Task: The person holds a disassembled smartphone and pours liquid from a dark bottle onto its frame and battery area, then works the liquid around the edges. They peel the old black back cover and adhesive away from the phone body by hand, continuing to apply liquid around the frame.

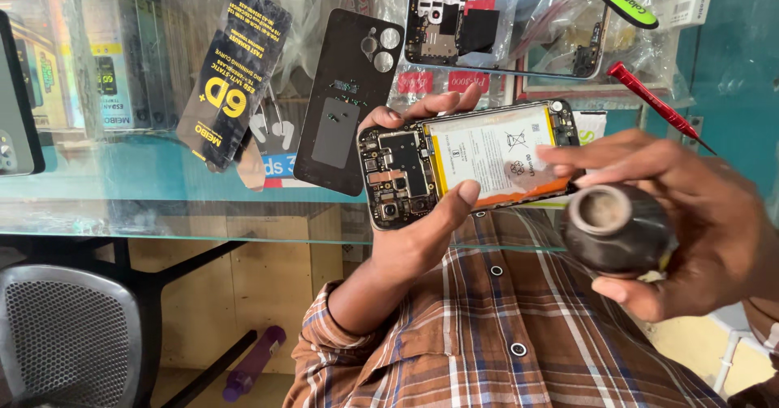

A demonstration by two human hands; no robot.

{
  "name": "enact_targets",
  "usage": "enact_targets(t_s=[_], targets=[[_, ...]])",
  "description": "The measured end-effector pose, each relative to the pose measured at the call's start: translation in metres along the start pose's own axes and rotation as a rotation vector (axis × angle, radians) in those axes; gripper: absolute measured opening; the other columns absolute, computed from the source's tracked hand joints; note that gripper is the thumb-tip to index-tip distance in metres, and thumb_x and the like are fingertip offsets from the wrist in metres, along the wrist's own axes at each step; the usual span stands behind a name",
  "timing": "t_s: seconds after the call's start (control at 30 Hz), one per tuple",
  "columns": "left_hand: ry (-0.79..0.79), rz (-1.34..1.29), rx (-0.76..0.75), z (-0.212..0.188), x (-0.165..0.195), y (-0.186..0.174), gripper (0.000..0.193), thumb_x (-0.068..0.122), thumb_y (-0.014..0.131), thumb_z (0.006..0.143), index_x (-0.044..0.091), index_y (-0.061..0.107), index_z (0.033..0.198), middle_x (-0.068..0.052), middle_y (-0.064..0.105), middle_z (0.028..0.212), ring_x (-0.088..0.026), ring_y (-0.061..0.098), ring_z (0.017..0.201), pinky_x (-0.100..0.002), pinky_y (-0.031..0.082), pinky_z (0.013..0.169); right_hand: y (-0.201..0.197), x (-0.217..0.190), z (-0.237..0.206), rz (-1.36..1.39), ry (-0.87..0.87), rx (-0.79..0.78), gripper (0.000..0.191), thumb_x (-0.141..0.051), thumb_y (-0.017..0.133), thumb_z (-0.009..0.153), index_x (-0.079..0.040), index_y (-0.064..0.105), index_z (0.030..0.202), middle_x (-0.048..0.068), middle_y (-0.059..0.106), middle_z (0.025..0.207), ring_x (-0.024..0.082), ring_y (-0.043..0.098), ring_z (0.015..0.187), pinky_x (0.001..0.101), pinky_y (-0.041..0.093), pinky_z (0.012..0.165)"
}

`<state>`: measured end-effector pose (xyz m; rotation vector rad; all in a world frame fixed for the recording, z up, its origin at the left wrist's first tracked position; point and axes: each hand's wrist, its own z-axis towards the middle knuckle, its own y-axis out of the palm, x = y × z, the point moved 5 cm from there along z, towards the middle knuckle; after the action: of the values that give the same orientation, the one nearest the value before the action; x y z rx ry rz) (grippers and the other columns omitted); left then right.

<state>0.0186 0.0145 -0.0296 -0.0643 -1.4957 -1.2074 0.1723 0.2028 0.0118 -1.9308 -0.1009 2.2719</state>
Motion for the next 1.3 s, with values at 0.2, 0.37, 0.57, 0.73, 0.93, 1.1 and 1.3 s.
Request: enact_targets(t_s=[0.2, 0.37, 0.57, 0.73, 0.93, 1.1, 1.3], targets=[[-0.018, -0.052, -0.049, -0.005, -0.002, -0.001, 0.065, -0.01, 0.065, 0.098, 0.019, 0.028, 0.143, -0.01, 0.044, 0.143, -0.032, 0.035, 0.151, -0.048, 0.03, 0.128, -0.011, 0.01, -0.042, 0.18, 0.109, -0.008, 0.063, -0.019, 0.085, 0.082, -0.005, 0.049, 0.131, 0.025, 0.065, 0.124, 0.032, 0.067, 0.121, 0.0481, 0.052, 0.111], [-0.039, -0.03, -0.149, -0.01, -0.004, 0.003, 0.076, -0.01, 0.071, 0.091, 0.022, 0.026, 0.143, -0.008, 0.042, 0.141, -0.032, 0.034, 0.151, -0.048, 0.03, 0.127, -0.005, -0.023, 0.006, 0.001, 0.261, -0.04, 0.067, -0.021, 0.086, 0.067, -0.004, 0.063, 0.127, 0.017, 0.071, 0.12, 0.023, 0.074, 0.109, 0.0389, 0.061, 0.101], [-0.059, -0.015, -0.181, -0.016, -0.009, 0.004, 0.08, -0.007, 0.075, 0.088, 0.023, 0.026, 0.143, -0.007, 0.041, 0.138, -0.031, 0.036, 0.151, -0.048, 0.032, 0.127, -0.033, 0.018, 0.001, 0.261, 0.326, -0.031, 0.058, -0.017, 0.093, 0.07, -0.001, 0.06, 0.115, 0.016, 0.067, 0.104, 0.023, 0.076, 0.097, 0.0338, 0.064, 0.093], [-0.044, 0.006, -0.196, -0.015, -0.013, 0.002, 0.079, -0.007, 0.077, 0.088, 0.023, 0.027, 0.14, -0.007, 0.041, 0.138, -0.031, 0.036, 0.15, -0.049, 0.032, 0.126, -0.052, 0.018, -0.054, -0.797, 0.087, 0.231, 0.077, -0.022, 0.095, 0.061, -0.002, 0.053, 0.123, 0.021, 0.057, 0.122, 0.027, 0.067, 0.105, 0.0349, 0.058, 0.087], [-0.09, -0.093, -0.151, -0.016, -0.017, -0.006, 0.079, -0.006, 0.08, 0.084, 0.02, 0.028, 0.138, -0.01, 0.039, 0.14, -0.033, 0.031, 0.154, -0.05, 0.03, 0.126, -0.028, -0.018, -0.035, -1.096, -0.348, -0.074, 0.068, -0.018, 0.089, 0.074, -0.003, 0.052, 0.129, 0.023, 0.059, 0.131, 0.041, 0.06, 0.124, 0.0597, 0.055, 0.101], [-0.091, 0.027, -0.2, -0.017, -0.016, -0.011, 0.08, -0.005, 0.082, 0.086, 0.021, 0.027, 0.139, -0.012, 0.035, 0.15, -0.034, 0.028, 0.156, -0.05, 0.029, 0.128, -0.004, -0.032, -0.028, -1.412, -0.502, -0.262, 0.049, -0.005, 0.081, 0.082, 0.0, 0.063, 0.127, 0.026, 0.069, 0.131, 0.046, 0.061, 0.125, 0.0543, 0.056, 0.101], [-0.064, 0.083, -0.214, -0.019, -0.019, -0.011, 0.08, -0.003, 0.083, 0.088, 0.022, 0.027, 0.139, -0.014, 0.031, 0.156, -0.034, 0.027, 0.157, -0.053, 0.03, 0.13, -0.002, -0.021, -0.045, -1.5, -0.712, -0.385, 0.042, -0.008, 0.078, 0.085, 0.0, 0.066, 0.125, 0.025, 0.072, 0.128, 0.041, 0.064, 0.122, 0.0473, 0.059, 0.101]])
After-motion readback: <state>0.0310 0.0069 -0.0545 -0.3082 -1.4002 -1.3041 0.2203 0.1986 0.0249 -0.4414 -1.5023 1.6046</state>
